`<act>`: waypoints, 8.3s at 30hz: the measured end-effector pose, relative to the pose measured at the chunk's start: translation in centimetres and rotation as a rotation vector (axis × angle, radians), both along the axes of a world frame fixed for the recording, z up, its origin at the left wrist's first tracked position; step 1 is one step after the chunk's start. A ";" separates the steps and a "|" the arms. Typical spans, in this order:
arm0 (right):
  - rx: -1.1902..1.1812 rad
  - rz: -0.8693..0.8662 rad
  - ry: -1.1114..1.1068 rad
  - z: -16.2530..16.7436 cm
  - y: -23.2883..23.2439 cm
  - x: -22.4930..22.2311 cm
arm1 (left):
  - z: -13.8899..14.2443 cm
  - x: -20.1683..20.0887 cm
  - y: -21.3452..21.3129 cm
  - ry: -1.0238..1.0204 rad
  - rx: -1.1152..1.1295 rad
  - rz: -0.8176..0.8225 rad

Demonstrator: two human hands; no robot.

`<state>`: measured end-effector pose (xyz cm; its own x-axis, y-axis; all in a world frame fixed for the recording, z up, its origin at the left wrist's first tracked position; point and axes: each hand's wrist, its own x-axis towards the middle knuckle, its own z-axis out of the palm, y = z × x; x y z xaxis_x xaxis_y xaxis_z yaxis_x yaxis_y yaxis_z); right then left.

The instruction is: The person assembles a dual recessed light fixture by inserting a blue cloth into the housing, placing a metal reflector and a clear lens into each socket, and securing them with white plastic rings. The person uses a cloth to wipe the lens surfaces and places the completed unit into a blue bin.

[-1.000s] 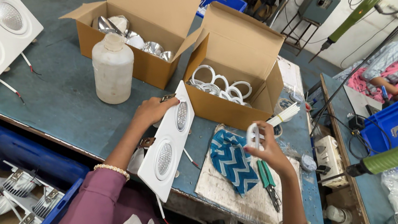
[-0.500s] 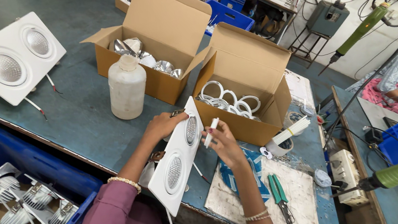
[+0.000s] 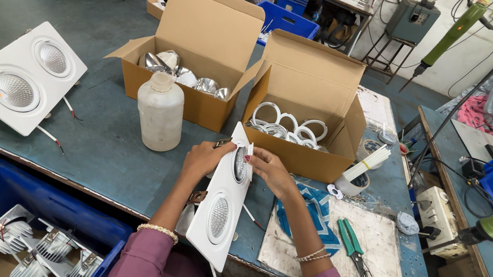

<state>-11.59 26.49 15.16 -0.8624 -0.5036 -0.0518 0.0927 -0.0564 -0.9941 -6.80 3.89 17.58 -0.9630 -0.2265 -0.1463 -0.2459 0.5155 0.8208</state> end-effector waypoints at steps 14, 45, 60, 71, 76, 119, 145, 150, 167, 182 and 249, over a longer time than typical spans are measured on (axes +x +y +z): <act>0.224 -0.003 0.149 1.9 3.9 -1.0 | 0.1 -0.2 0.5 -0.030 0.018 -0.009; 0.282 -0.195 0.814 -0.5 1.4 2.8 | -1.1 -1.0 1.7 -0.066 0.027 0.007; 0.239 -0.213 0.594 -1.8 1.2 2.2 | -1.5 -1.2 2.2 -0.040 0.104 -0.006; 0.174 -0.238 0.508 -2.2 0.8 2.2 | -1.7 -1.4 2.4 -0.030 0.103 -0.001; 0.203 -0.262 0.521 -2.3 0.6 2.3 | -1.4 -1.4 2.3 -0.023 0.073 -0.011; 0.297 -0.222 0.439 -3.1 0.7 1.8 | -0.9 -0.9 2.9 -0.011 0.021 0.017; 0.086 -0.074 0.318 -2.5 2.2 0.0 | -1.2 -1.0 2.7 -0.010 0.091 0.031; 0.104 -0.055 0.293 -3.0 2.3 -0.1 | -1.2 -1.0 2.6 0.048 0.018 -0.032; 0.236 -0.104 0.294 -3.2 1.3 0.6 | -1.7 -1.4 2.3 -0.002 0.043 0.023; 0.178 -0.115 0.315 -4.0 0.8 0.9 | -1.2 -1.2 2.3 -0.081 0.168 0.020; 0.278 0.047 0.530 -2.7 2.3 -0.1 | 0.4 -2.0 4.1 0.035 0.074 -0.023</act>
